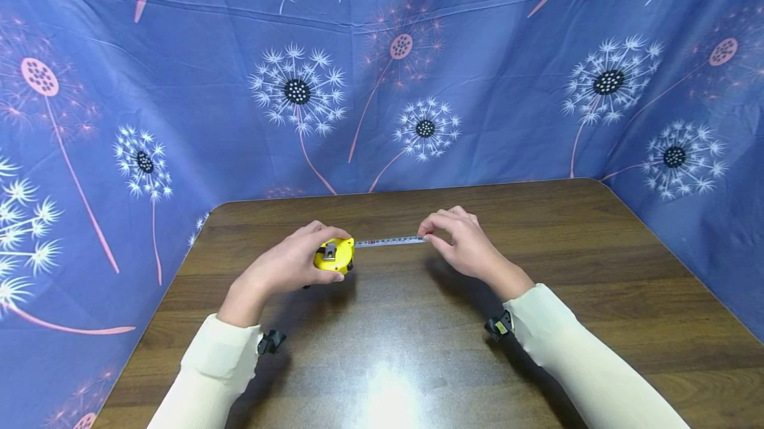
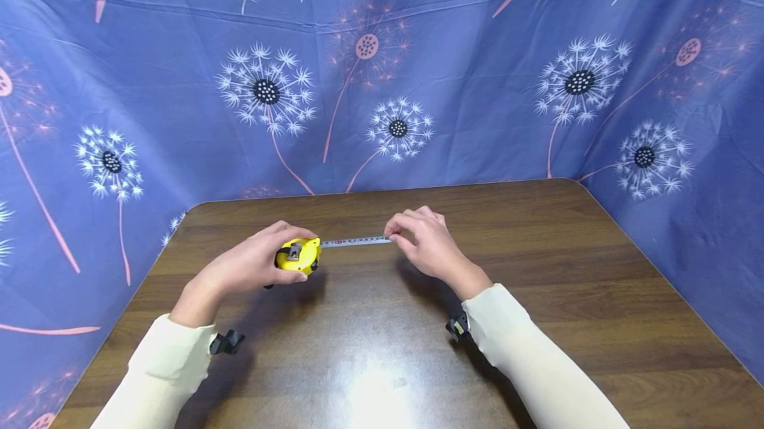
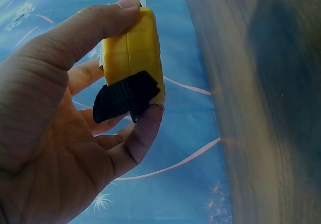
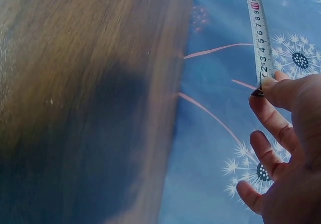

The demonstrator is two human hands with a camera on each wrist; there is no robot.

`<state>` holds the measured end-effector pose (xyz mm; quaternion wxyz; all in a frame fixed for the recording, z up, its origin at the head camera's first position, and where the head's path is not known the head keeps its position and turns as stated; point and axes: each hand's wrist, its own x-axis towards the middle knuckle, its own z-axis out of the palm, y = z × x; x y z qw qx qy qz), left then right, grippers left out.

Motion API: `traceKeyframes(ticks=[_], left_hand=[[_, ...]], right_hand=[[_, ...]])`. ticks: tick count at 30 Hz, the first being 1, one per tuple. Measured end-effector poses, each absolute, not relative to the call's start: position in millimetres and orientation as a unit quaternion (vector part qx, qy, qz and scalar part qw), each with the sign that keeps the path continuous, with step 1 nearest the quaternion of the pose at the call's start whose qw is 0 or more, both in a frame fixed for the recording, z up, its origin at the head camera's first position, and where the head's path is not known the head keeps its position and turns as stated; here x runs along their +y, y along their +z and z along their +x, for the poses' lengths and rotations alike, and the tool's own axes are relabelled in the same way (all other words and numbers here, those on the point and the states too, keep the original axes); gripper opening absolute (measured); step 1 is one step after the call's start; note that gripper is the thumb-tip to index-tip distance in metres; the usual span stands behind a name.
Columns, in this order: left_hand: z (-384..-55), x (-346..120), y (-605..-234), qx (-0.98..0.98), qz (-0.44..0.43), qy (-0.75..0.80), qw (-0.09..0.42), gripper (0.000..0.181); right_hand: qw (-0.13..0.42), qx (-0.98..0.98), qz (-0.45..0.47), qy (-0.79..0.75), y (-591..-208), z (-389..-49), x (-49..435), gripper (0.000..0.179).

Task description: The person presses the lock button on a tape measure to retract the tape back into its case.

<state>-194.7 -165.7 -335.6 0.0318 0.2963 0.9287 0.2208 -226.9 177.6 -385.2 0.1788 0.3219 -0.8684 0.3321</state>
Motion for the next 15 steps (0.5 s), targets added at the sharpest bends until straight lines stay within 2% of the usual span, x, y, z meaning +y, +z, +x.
traceKeyframes(ticks=[15], left_hand=[[-195.8,-156.3,-337.3,0.928,0.304,0.216,0.032,0.064]], right_hand=[[0.163,-0.872,0.325,0.327,-383.6,-225.8,166.7,0.014]])
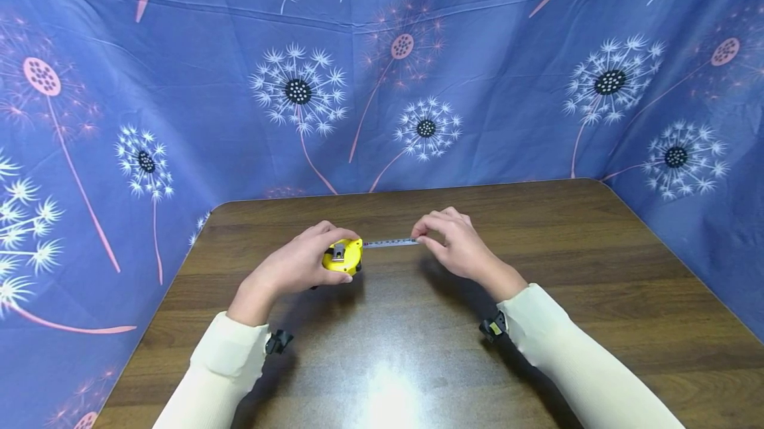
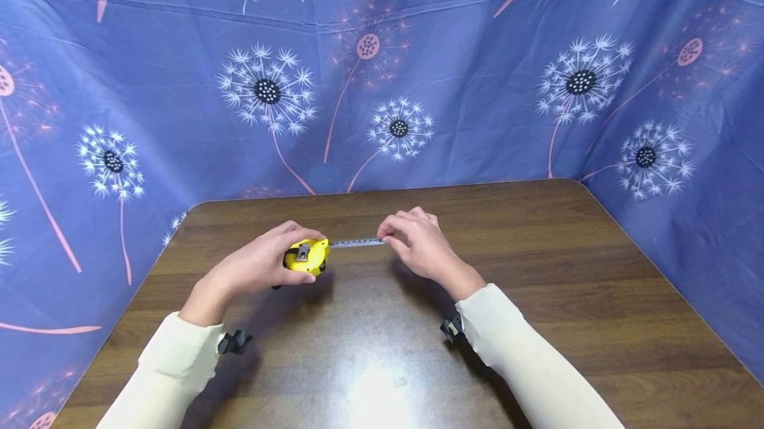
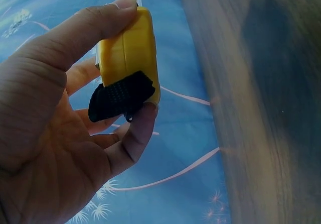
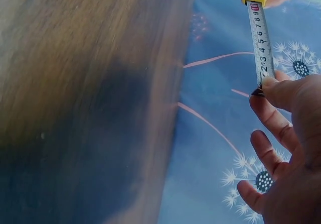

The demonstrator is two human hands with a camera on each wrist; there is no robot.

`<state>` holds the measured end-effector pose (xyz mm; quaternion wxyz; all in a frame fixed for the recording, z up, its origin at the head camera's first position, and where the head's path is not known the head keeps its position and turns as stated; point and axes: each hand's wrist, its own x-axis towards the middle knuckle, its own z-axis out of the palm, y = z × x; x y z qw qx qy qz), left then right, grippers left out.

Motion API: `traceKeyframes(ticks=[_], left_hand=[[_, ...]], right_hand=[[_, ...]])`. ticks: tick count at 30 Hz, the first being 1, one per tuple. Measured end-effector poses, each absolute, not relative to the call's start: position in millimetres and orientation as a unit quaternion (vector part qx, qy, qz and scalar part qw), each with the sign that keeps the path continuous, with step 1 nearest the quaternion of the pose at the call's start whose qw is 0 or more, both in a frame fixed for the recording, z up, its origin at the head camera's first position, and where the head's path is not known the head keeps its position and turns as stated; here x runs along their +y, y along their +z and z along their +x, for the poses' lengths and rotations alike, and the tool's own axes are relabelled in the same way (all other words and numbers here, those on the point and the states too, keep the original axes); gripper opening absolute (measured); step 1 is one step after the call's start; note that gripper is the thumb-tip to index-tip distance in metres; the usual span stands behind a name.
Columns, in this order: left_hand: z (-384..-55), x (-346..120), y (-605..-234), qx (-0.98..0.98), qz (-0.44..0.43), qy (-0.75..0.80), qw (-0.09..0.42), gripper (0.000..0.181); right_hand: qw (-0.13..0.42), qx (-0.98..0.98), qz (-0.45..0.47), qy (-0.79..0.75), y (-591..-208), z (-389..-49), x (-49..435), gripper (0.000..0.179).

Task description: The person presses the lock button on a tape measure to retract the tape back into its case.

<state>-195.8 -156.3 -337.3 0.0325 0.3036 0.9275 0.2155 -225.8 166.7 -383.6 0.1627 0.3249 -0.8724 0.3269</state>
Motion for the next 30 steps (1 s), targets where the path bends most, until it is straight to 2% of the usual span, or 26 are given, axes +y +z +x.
traceKeyframes(ticks=[30], left_hand=[[-195.7,-148.3,-337.2,0.925,0.313,0.216,0.021,0.064]], right_hand=[[0.163,-0.869,0.333,0.326,-382.1,-223.7,154.4,0.015]])
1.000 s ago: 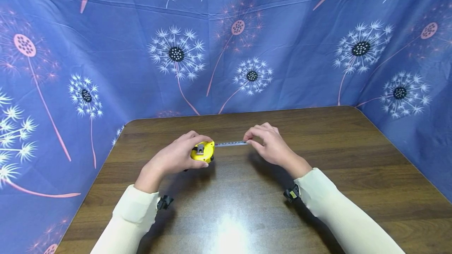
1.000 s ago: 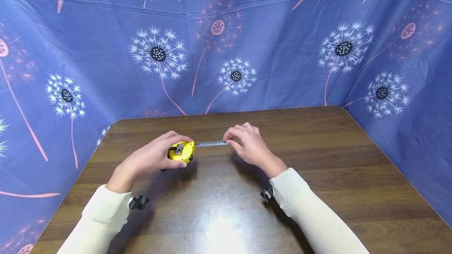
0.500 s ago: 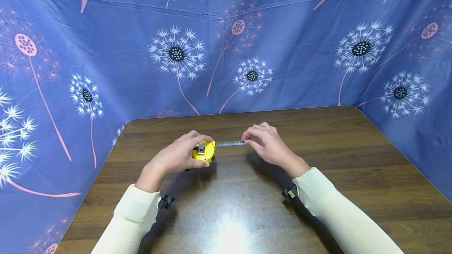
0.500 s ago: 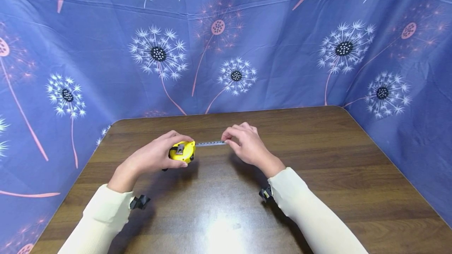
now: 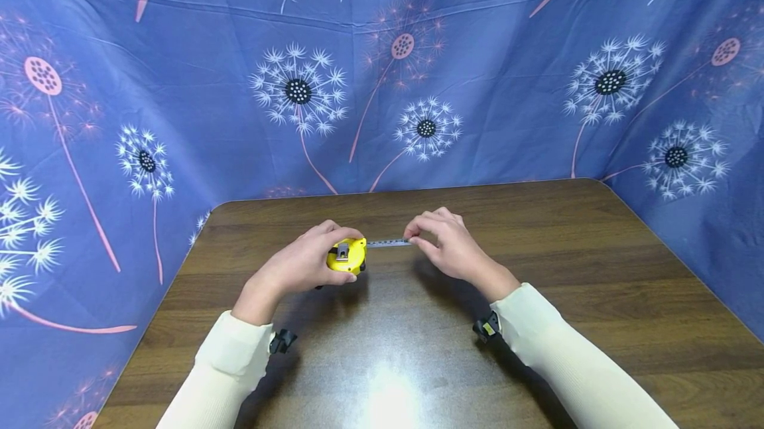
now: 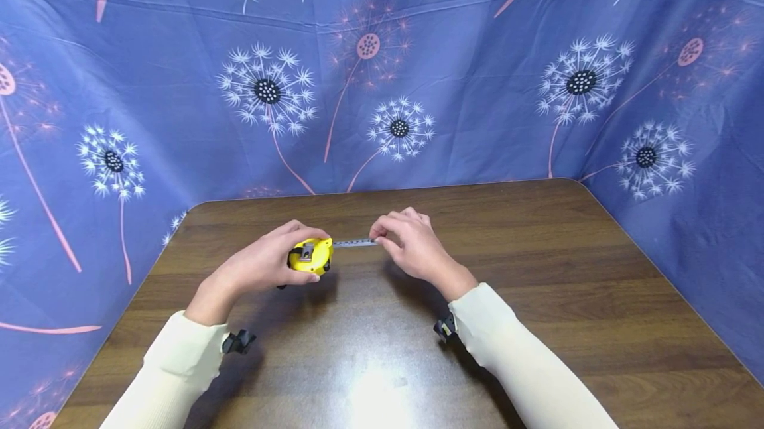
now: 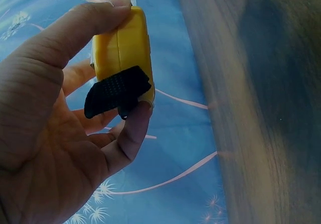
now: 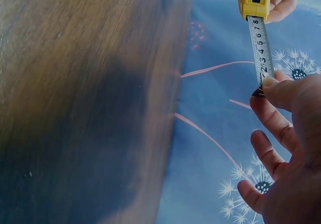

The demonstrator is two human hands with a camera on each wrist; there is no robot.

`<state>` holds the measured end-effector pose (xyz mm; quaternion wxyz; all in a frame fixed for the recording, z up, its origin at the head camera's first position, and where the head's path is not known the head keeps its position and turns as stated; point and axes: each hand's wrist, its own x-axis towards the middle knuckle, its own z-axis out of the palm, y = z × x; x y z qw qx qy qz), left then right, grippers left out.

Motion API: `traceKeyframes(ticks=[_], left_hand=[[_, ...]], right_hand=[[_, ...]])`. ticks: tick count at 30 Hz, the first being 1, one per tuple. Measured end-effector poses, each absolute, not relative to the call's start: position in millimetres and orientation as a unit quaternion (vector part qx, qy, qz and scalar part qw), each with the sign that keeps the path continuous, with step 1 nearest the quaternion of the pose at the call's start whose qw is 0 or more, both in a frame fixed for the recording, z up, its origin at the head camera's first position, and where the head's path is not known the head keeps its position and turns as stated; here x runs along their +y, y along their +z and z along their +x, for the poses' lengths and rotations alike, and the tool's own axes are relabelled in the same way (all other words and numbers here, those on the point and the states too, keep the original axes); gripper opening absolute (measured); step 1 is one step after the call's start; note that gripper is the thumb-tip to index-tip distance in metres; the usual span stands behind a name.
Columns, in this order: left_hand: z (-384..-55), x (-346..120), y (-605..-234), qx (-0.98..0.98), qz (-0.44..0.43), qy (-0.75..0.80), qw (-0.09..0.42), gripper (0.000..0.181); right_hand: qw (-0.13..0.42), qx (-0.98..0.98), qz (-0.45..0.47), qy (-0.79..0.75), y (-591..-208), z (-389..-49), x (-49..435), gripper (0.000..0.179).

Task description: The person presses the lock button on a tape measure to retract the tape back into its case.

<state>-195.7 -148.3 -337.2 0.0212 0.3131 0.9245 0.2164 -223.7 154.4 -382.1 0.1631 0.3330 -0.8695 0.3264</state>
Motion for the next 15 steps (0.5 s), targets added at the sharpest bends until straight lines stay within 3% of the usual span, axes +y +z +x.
traceKeyframes(ticks=[15], left_hand=[[-198.7,-145.9,-339.1,0.924,0.297,0.239,0.018,0.062]], right_hand=[[0.17,-0.865,0.34,0.328,-381.2,-221.4,147.4,0.014]])
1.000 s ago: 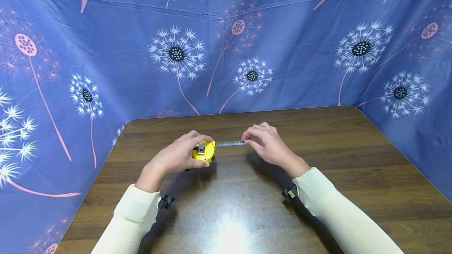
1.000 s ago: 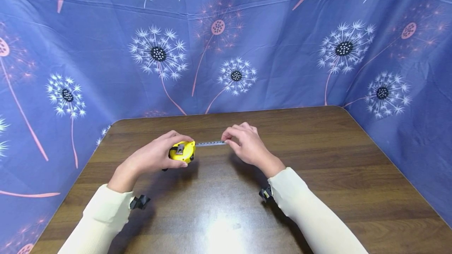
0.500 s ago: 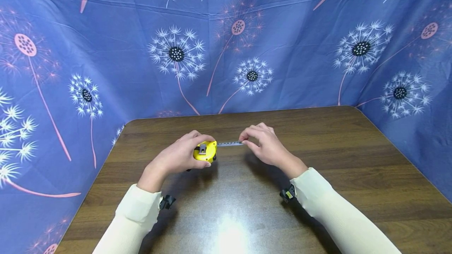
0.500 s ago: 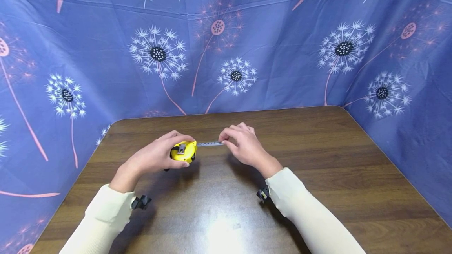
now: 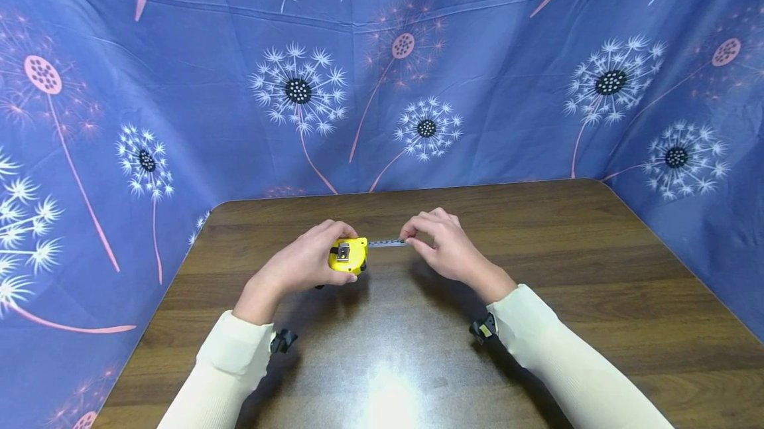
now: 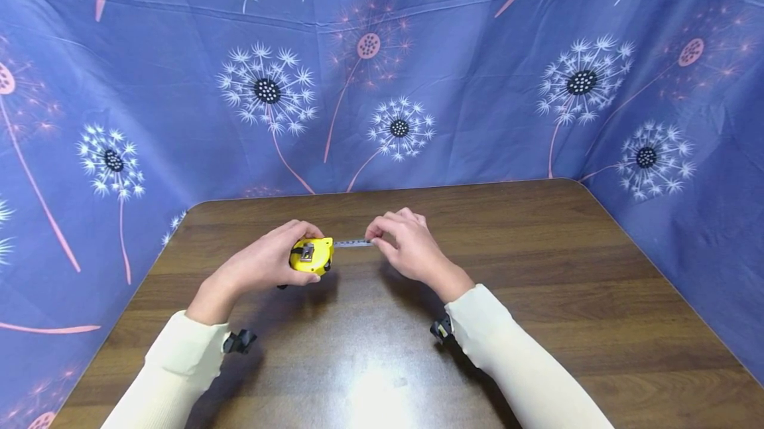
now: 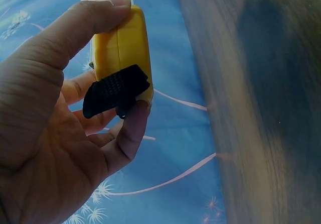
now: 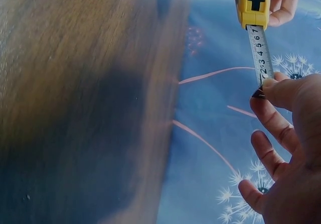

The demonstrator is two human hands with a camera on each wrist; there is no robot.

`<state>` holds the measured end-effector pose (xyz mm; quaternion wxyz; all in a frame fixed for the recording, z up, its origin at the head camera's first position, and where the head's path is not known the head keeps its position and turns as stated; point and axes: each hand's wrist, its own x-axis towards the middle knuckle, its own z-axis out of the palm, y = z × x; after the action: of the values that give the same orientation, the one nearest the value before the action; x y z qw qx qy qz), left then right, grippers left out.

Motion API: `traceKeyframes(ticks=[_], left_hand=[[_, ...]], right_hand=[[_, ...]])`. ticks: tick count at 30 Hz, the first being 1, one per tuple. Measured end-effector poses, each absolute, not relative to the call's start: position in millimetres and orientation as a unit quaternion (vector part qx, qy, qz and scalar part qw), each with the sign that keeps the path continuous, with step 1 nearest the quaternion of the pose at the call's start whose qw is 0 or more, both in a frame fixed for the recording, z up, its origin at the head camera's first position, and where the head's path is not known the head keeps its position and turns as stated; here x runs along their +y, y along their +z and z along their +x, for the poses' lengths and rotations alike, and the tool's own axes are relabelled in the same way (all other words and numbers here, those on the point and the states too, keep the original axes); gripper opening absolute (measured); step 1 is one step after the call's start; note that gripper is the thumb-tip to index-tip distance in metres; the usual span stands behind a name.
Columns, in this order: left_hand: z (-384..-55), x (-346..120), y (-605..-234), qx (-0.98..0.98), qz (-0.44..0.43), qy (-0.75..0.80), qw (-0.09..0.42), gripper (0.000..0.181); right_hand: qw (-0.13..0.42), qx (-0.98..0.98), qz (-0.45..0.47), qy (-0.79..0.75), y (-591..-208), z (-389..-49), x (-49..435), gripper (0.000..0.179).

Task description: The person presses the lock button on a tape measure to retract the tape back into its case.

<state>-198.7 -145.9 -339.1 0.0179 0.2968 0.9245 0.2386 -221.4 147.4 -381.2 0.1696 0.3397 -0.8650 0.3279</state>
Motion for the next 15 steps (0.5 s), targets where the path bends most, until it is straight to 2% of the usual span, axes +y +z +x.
traceKeyframes(ticks=[15], left_hand=[[-198.5,-142.2,-339.4,0.925,0.295,0.237,0.025,0.062]], right_hand=[[0.168,-0.863,0.343,0.331,-383.8,-222.0,138.0,0.012]])
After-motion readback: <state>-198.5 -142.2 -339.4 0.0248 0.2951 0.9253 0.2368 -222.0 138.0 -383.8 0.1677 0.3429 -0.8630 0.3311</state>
